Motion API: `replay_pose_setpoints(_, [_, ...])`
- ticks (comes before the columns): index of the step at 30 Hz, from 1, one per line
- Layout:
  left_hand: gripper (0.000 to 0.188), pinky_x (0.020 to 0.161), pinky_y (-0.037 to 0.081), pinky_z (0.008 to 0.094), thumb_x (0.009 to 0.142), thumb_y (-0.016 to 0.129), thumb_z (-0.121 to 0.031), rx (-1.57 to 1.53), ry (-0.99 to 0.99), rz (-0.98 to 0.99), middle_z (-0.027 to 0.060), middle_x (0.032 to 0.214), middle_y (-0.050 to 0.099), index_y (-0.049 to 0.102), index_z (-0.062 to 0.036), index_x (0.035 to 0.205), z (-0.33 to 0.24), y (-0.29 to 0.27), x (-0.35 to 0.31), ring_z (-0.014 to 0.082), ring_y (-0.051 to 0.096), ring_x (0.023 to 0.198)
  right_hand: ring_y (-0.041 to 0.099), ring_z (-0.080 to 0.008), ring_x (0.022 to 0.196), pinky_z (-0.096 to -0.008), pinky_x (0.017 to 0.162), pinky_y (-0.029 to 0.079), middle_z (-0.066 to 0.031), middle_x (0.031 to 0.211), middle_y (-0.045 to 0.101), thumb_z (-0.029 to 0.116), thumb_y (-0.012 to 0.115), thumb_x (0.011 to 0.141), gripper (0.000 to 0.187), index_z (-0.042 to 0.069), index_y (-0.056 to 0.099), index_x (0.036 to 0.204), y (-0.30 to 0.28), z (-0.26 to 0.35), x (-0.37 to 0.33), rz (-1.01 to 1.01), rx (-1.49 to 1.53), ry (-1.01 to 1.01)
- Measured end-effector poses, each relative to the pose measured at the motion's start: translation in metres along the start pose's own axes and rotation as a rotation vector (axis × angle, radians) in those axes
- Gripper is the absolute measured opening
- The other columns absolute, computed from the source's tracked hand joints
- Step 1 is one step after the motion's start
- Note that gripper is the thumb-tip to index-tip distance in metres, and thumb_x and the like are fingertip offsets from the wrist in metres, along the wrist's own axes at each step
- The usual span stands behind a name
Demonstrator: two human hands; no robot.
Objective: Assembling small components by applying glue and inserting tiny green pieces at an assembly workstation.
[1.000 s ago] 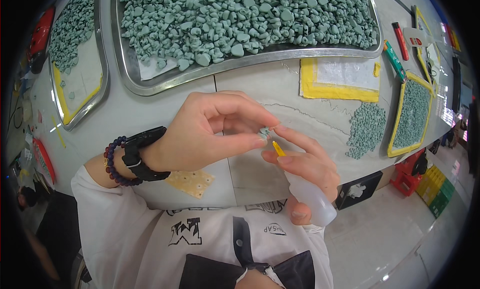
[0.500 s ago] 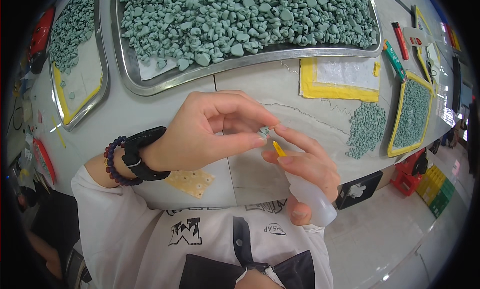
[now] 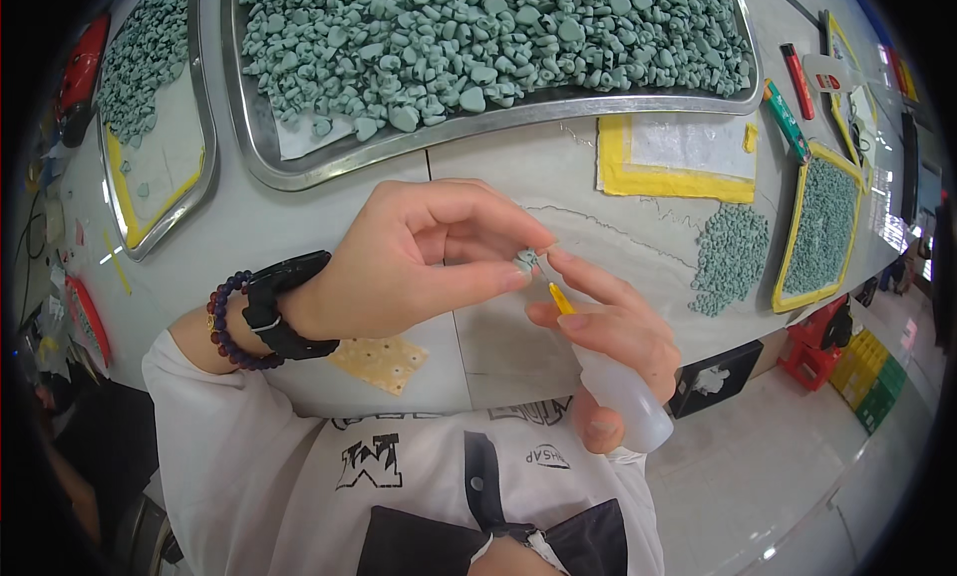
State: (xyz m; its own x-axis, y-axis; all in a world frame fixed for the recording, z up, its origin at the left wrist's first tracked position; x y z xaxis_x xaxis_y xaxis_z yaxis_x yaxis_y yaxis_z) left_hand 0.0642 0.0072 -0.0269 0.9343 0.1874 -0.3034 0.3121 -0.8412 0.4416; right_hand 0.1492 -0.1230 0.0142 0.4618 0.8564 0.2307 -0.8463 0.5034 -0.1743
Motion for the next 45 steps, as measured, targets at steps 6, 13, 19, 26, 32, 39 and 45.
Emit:
replay_pose_setpoints(6, [0.03, 0.085, 0.049, 0.0283, 0.076, 0.056, 0.015, 0.005, 0.001, 0.001, 0.0121, 0.108, 0.055, 0.058, 0.0054, 0.105, -0.001, 0.0, 0.0, 0.0169, 0.058, 0.099, 0.06, -0.042, 0.098, -0.0402, 0.072, 0.052, -0.0163, 0.082, 0.066, 0.047, 0.048, 0.089, 0.05, -0.001, 0.058, 0.098, 0.0, -0.001, -0.001, -0.007, 0.008, 0.013])
replay_pose_setpoints(13, [0.026, 0.086, 0.05, 0.027, 0.079, 0.059, 0.008, -0.006, 0.003, -0.011, 0.0096, 0.106, 0.058, 0.06, 0.0039, 0.104, 0.0, 0.0, 0.002, 0.0147, 0.058, 0.098, 0.06, -0.0411, 0.099, -0.0408, 0.072, 0.052, -0.0159, 0.083, 0.066, 0.046, 0.049, 0.089, 0.048, -0.001, 0.058, 0.097, -0.004, 0.001, 0.001, 0.028, -0.015, -0.008])
replay_pose_setpoints(19, [0.029, 0.085, 0.05, 0.0301, 0.076, 0.057, 0.013, 0.008, -0.037, -0.037, 0.0126, 0.106, 0.054, 0.057, 0.0059, 0.104, 0.003, -0.002, 0.0, 0.0182, 0.058, 0.097, 0.058, -0.0356, 0.099, -0.0408, 0.08, 0.048, -0.014, 0.091, 0.064, 0.024, 0.063, 0.081, 0.027, 0.003, 0.06, 0.098, -0.019, 0.001, 0.003, -0.158, -0.25, 0.04])
replay_pose_setpoints(26, [0.027, 0.086, 0.05, 0.0284, 0.079, 0.056, 0.011, 0.035, 0.048, -0.023, 0.0126, 0.106, 0.056, 0.055, 0.0079, 0.106, 0.006, -0.005, 0.001, 0.0176, 0.059, 0.097, 0.056, -0.0274, 0.092, -0.0322, 0.078, 0.044, -0.0108, 0.098, 0.058, 0.0, 0.066, 0.064, 0.031, 0.007, 0.065, 0.095, -0.036, -0.004, 0.009, 0.022, -0.976, -0.119])
replay_pose_setpoints(32, [0.026, 0.084, 0.051, 0.0331, 0.076, 0.057, 0.009, 0.069, 0.01, -0.082, 0.0119, 0.102, 0.053, 0.055, 0.0052, 0.102, 0.005, -0.002, 0.003, 0.0178, 0.056, 0.094, 0.047, -0.0201, 0.077, -0.0332, 0.067, 0.036, -0.0022, 0.08, 0.053, 0.001, 0.071, 0.061, 0.021, 0.011, 0.066, 0.079, -0.107, 0.0, -0.021, -0.377, -1.048, 0.086])
replay_pose_setpoints(39, [0.026, 0.083, 0.052, 0.0327, 0.076, 0.057, 0.008, 0.062, 0.015, -0.079, 0.0119, 0.101, 0.053, 0.056, 0.0049, 0.101, 0.004, -0.001, 0.004, 0.0176, 0.056, 0.092, 0.047, -0.0187, 0.075, -0.0293, 0.065, 0.036, -0.0028, 0.075, 0.051, -0.002, 0.072, 0.061, 0.021, 0.007, 0.066, 0.078, -0.11, -0.01, -0.007, -0.253, -1.092, 0.067])
replay_pose_setpoints(45, [0.027, 0.086, 0.051, 0.0294, 0.079, 0.055, 0.012, 0.051, 0.063, 0.001, 0.0132, 0.106, 0.055, 0.055, 0.0086, 0.106, 0.004, -0.003, 0.002, 0.0183, 0.06, 0.094, 0.047, -0.0191, 0.076, -0.0308, 0.069, 0.035, -0.0015, 0.077, 0.051, 0.001, 0.073, 0.06, 0.021, 0.009, 0.064, 0.078, -0.096, -0.01, 0.004, -0.187, -1.198, -0.039])
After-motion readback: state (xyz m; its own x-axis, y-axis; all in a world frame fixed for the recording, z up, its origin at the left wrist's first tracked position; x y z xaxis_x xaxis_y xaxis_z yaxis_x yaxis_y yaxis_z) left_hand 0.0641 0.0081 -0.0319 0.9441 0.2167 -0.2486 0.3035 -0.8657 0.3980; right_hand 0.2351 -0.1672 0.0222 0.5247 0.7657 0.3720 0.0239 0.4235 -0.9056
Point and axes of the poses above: each hand's wrist, its own x-axis towards the middle knuckle, its own y-axis out of the palm, z = x × y, the point moved 6 cm from there along x, towards the middle knuckle
